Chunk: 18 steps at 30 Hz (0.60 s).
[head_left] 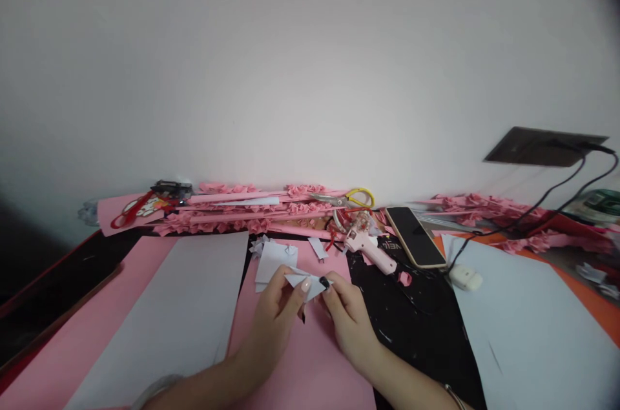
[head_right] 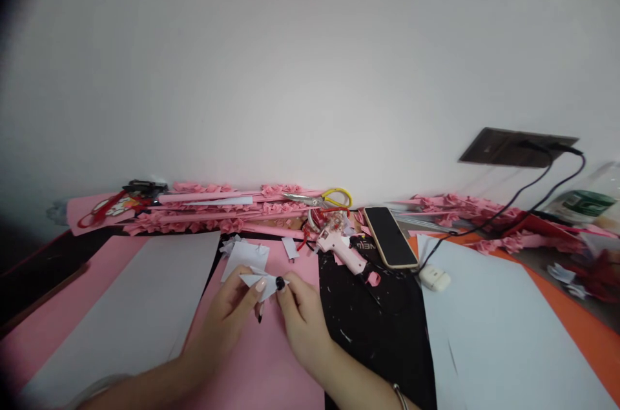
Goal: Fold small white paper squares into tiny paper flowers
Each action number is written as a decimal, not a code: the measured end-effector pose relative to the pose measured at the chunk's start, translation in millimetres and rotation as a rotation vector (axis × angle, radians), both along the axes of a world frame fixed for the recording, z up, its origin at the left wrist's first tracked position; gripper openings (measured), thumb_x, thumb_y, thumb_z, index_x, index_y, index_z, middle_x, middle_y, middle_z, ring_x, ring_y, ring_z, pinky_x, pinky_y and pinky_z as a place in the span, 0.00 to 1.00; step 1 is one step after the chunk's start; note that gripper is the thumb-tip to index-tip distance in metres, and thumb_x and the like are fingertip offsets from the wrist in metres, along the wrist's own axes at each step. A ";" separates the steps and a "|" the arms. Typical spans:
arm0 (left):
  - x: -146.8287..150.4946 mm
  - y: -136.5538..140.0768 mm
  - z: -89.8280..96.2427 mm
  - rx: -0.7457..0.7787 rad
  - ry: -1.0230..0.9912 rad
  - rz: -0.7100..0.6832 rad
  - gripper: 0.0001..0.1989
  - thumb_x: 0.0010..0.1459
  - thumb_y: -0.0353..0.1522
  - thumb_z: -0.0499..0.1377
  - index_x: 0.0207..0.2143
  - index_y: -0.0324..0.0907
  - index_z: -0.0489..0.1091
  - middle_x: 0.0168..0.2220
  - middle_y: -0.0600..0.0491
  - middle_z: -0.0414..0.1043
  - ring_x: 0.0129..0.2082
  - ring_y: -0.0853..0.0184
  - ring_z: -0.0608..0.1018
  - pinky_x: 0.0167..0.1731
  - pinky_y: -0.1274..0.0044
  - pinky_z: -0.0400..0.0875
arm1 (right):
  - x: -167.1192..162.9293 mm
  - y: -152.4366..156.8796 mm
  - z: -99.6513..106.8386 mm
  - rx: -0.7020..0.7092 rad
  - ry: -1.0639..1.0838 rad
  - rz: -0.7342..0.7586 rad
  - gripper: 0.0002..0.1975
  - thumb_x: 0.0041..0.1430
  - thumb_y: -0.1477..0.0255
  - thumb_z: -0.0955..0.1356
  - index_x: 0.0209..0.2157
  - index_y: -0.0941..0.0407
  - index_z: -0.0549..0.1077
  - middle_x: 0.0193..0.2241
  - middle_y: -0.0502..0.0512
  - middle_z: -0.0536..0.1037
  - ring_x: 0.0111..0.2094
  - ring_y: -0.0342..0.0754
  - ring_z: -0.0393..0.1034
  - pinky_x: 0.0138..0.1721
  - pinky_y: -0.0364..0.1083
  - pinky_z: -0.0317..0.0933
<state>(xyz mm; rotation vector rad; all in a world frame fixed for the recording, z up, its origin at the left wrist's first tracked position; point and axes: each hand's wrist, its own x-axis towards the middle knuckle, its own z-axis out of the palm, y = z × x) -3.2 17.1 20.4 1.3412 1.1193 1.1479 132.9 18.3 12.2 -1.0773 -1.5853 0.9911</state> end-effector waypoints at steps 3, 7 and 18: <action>-0.8 1.3 -2.2 -0.014 -0.031 -0.006 0.09 0.58 0.37 0.53 0.28 0.43 0.60 0.24 0.59 0.64 0.25 0.70 0.70 0.27 0.78 0.66 | 1.8 -0.4 -1.6 -0.019 0.012 0.026 0.16 0.64 0.67 0.57 0.22 0.57 0.59 0.18 0.44 0.56 0.20 0.39 0.49 0.21 0.40 0.46; -1.6 3.7 -5.1 -0.077 -0.142 -0.022 0.07 0.57 0.36 0.55 0.33 0.44 0.59 0.25 0.59 0.66 0.26 0.69 0.73 0.29 0.76 0.69 | 2.1 -0.3 -1.0 -0.068 0.050 0.079 0.18 0.64 0.64 0.56 0.22 0.57 0.59 0.18 0.45 0.57 0.19 0.39 0.49 0.20 0.40 0.45; -4.0 8.2 -10.4 -0.082 -0.173 0.012 0.18 0.55 0.32 0.56 0.47 0.46 0.55 0.22 0.62 0.64 0.22 0.71 0.69 0.25 0.79 0.68 | 5.6 4.4 1.8 -0.038 -0.113 0.075 0.17 0.63 0.63 0.58 0.25 0.58 0.64 0.18 0.45 0.58 0.19 0.40 0.52 0.21 0.40 0.48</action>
